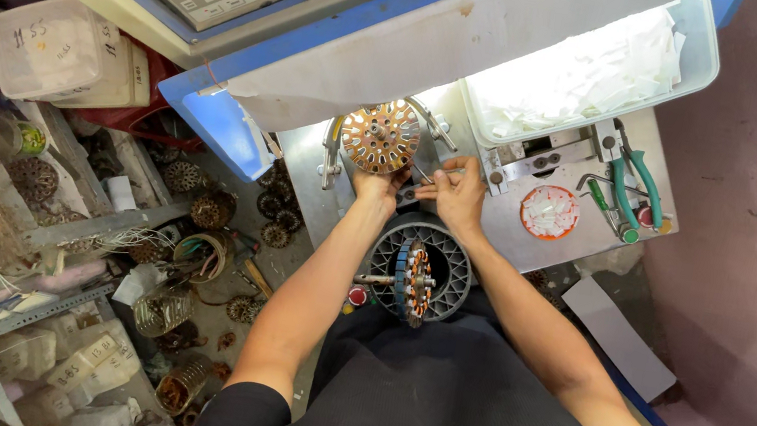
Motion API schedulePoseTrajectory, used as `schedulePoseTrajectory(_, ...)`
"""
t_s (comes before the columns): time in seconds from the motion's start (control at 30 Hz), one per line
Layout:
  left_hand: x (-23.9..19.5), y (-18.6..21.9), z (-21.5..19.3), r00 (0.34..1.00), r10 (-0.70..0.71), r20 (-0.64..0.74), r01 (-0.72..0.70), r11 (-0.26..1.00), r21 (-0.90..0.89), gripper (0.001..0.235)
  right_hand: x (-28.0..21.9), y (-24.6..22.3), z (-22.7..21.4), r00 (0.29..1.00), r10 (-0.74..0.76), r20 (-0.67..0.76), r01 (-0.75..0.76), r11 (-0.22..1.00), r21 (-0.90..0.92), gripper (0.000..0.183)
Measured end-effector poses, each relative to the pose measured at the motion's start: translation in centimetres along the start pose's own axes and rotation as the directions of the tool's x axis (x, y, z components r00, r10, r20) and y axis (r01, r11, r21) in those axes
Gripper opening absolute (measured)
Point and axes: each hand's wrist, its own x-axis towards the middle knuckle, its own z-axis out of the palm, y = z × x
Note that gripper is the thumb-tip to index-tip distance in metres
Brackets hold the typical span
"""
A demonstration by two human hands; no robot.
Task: The person places a motor stator into a winding machine, secures copper wires, and applies insulation tape to the wire coils.
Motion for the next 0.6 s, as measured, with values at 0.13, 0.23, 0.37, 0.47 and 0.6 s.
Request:
schedulePoseTrajectory(0.13, 0.2, -0.3, 0.6, 1.000, -0.008, 0.003, 0.008, 0.995, -0.099, 0.021, 0.1, -0.7, 0.0, 0.996, 0.066, -0.052, -0.068, 0.997, -0.023, 0.025)
schedulePoseTrajectory(0.23, 0.1, -0.4, 0.4, 1.000, -0.013, 0.012, 0.014, 0.990, -0.140, 0.022, -0.7, -0.8, -0.2, 0.999, 0.011, -0.043, -0.014, 0.998, -0.063, 0.022)
schedulePoseTrajectory(0.37, 0.5, -1.1, 0.3, 1.000, -0.004, 0.019, 0.006, 0.994, -0.113, 0.022, -2.0, -0.9, -0.4, 0.997, 0.013, -0.076, -0.015, 0.999, -0.032, 0.014)
schedulePoseTrajectory(0.47, 1.2, -1.4, 0.3, 1.000, -0.007, -0.009, 0.006, 0.996, -0.088, 0.018, -2.7, -1.2, -0.5, 0.994, -0.087, -0.067, 0.070, 0.973, -0.221, 0.015)
schedulePoseTrajectory(0.6, 1.3, -1.3, 0.3, 0.999, -0.032, -0.025, 0.031, 0.998, -0.046, 0.013, -2.9, -1.8, -0.7, 0.954, -0.300, 0.022, 0.285, 0.876, -0.388, 0.015)
